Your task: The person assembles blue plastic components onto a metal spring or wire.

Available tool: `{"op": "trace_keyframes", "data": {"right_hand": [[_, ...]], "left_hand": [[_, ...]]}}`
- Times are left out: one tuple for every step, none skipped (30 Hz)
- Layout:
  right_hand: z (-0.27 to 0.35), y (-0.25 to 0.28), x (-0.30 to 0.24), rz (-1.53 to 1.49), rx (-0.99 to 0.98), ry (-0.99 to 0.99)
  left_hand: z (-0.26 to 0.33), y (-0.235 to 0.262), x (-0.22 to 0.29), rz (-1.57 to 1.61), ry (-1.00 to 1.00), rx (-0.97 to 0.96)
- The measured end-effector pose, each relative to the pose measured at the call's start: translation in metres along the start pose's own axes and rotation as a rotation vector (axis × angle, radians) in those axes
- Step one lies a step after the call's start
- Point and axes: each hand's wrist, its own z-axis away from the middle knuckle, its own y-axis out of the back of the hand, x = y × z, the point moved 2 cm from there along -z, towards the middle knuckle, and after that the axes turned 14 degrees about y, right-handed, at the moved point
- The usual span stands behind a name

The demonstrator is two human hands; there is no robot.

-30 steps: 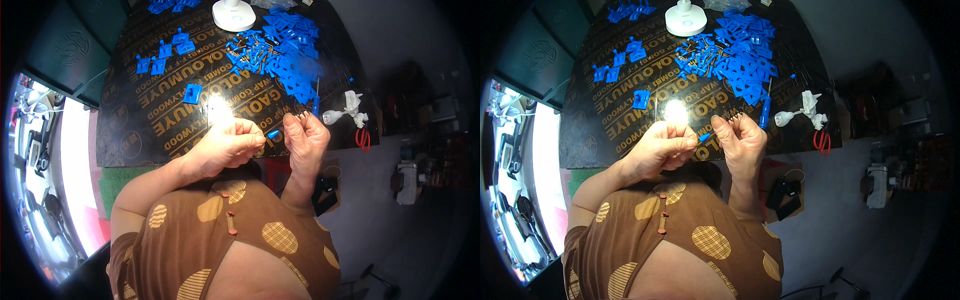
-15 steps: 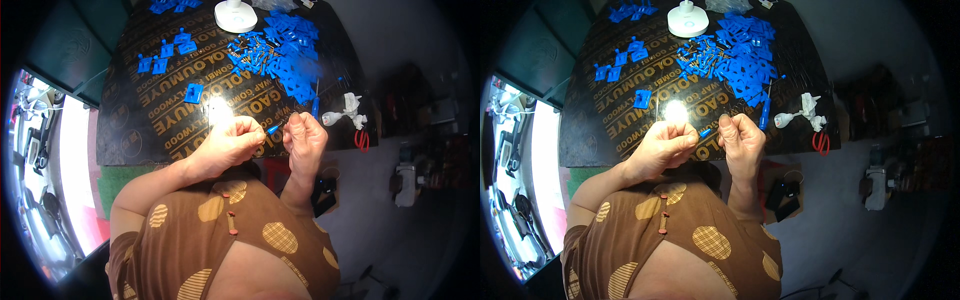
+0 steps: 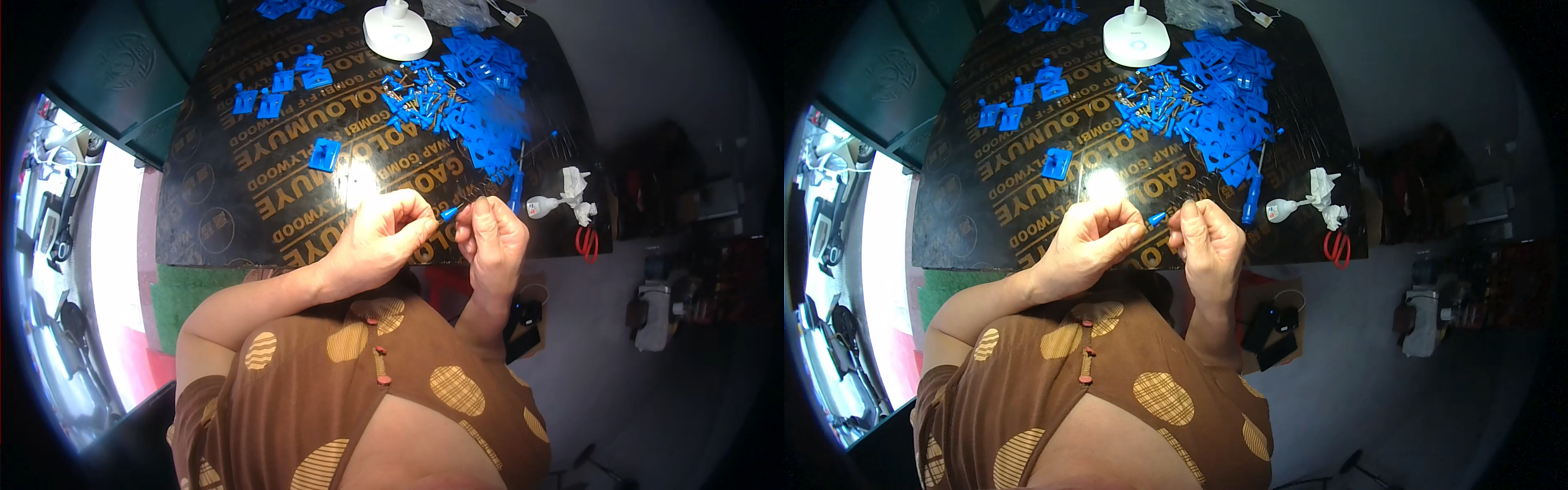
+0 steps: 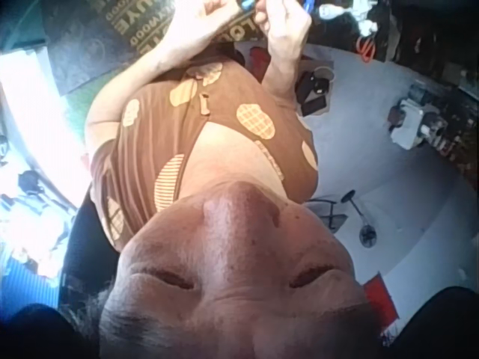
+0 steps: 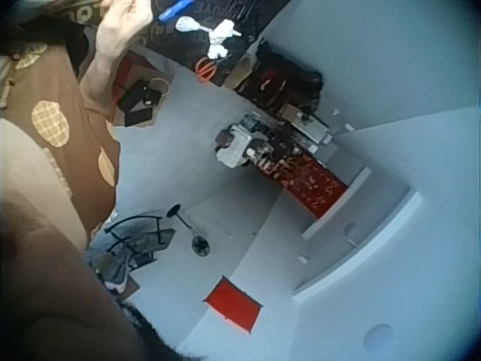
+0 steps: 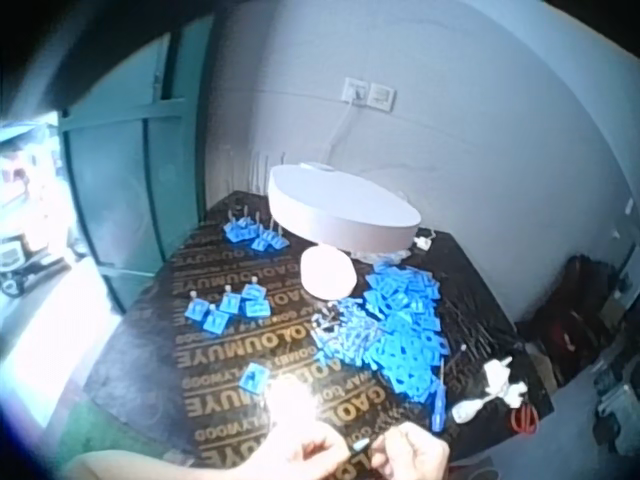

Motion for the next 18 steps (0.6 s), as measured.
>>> {"op": "trace_keyframes", "data": {"right_hand": [[0.0001,-0.0004,-0.0002,-0.015,-0.017,-0.003],[0.0001,-0.0009,-0.0003,-0.029,-0.033,-0.007],[0.0002,-0.0012,0.0002,-0.028,-0.035,-0.007],[0.0003,-0.0019,0.0009,-0.033,-0.037,-0.007],[0.0004,-0.0025,0.0015,-0.038,-0.039,-0.006],[0.0005,-0.0028,0.0015,-0.037,-0.041,-0.007],[0.0007,-0.0030,0.0016,-0.034,-0.046,-0.016],[0.0007,-0.0032,0.0017,-0.031,-0.051,-0.025],[0.0006,-0.0037,0.0015,-0.030,-0.051,-0.026],[0.0006,-0.0042,0.0011,-0.038,-0.050,-0.033],[0.0006,-0.0044,0.0010,-0.045,-0.049,-0.040],[0.0007,-0.0041,0.0017,-0.045,-0.050,-0.040],[0.0010,-0.0035,0.0029,-0.050,-0.050,-0.046],[0.0013,-0.0030,0.0037,-0.055,-0.049,-0.051],[0.0015,-0.0031,0.0033,-0.054,-0.049,-0.052],[0.0017,-0.0032,0.0028,-0.032,-0.050,-0.056],[0.0019,-0.0032,0.0026,-0.010,-0.051,-0.061],[0.0020,-0.0031,0.0028,-0.010,-0.050,-0.061]], "left_hand": [[-0.0001,0.0002,0.0001,-0.013,-0.004,0.010],[0.0003,0.0001,0.0010,-0.011,-0.006,0.011],[0.0007,-0.0001,0.0021,-0.026,-0.004,0.020],[0.0009,0.0000,0.0026,-0.041,-0.003,0.029],[0.0004,0.0008,0.0026,-0.039,-0.003,0.029],[-0.0001,0.0017,0.0028,-0.043,0.009,0.020],[-0.0006,0.0023,0.0028,-0.047,0.021,0.011],[-0.0009,0.0024,0.0031,-0.044,0.021,0.012],[-0.0013,0.0022,0.0030,-0.002,0.047,-0.015],[-0.0015,0.0018,0.0029,0.041,0.074,-0.041],[-0.0014,0.0016,0.0033,0.041,0.073,-0.041],[-0.0014,0.0012,0.0034,0.061,0.083,-0.052],[-0.0014,0.0009,0.0033,0.081,0.092,-0.064],[-0.0016,0.0008,0.0029,0.081,0.092,-0.064],[-0.0018,0.0008,0.0026,0.084,0.090,-0.065],[-0.0020,0.0007,0.0024,0.087,0.087,-0.067],[-0.0021,0.0003,0.0024,0.087,0.087,-0.067],[-0.0023,-0.0003,0.0025,0.079,0.083,-0.059]]}}
